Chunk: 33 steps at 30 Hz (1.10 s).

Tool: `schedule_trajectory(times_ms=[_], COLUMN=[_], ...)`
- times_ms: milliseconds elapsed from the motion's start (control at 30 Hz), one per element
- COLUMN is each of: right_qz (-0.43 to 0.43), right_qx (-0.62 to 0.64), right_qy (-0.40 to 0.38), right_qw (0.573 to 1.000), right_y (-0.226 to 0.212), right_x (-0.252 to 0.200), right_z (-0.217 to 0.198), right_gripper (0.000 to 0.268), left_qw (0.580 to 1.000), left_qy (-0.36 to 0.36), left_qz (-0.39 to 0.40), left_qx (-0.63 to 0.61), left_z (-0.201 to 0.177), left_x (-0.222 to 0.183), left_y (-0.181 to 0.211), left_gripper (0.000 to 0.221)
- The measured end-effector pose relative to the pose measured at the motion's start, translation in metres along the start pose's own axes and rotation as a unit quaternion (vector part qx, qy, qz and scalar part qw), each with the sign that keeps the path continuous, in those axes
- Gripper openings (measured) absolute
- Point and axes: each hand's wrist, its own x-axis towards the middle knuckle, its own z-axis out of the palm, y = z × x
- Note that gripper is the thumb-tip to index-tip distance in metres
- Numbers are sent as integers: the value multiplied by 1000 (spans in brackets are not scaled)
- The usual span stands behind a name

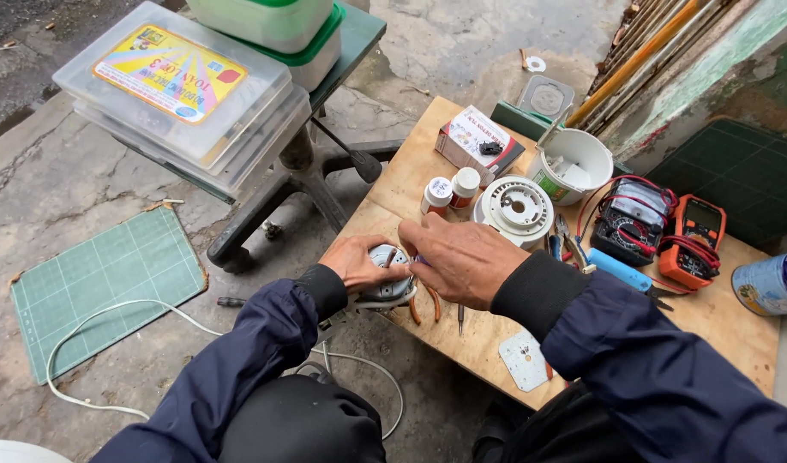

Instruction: Tightening screws on a motor housing using a screwdriver on a repair bench.

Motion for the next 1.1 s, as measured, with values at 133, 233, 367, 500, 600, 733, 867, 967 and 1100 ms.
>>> schedule_trajectory(times_ms=[133, 233, 367, 500, 600, 733, 867, 967, 1100], right_qz=[-44, -45, 45, -60, -81, 4, 39, 14, 2], right_qx=[-53, 22, -76, -87, -53, 82, 113, 54, 94], right_qy=[-11, 0, 47, 15, -8, 38, 147, 261, 347], right_qw=[998, 999, 995, 994, 995, 996, 982, 964, 933], right_y=[4, 1, -1, -7, -13, -6, 2, 1, 7], right_x=[8, 5, 8, 6, 10, 10, 4, -5, 3], right_z=[7, 5, 6, 1, -7, 4, 39, 65, 69], right_gripper=[21, 23, 28, 25, 27, 23, 24, 15, 20], left_qw=[999, 999, 998, 998, 997, 995, 995, 995, 997], left_qy=[1, -4, 1, 16, 23, 44, 35, 25, 3], left_qz=[-14, -20, -11, 9, 11, 9, 17, 17, -4], left_qx=[-36, -25, -64, -62, -70, -91, -94, -90, -81], left_z=[-4, -2, 2, -2, 10, 12, 10, 6, 6], left_x=[-4, -4, -1, 1, 15, 17, 20, 7, 6], left_y=[7, 3, 0, 8, -11, -25, -28, -14, -14], left_gripper=[70, 75, 60, 61, 53, 70, 79, 79, 80])
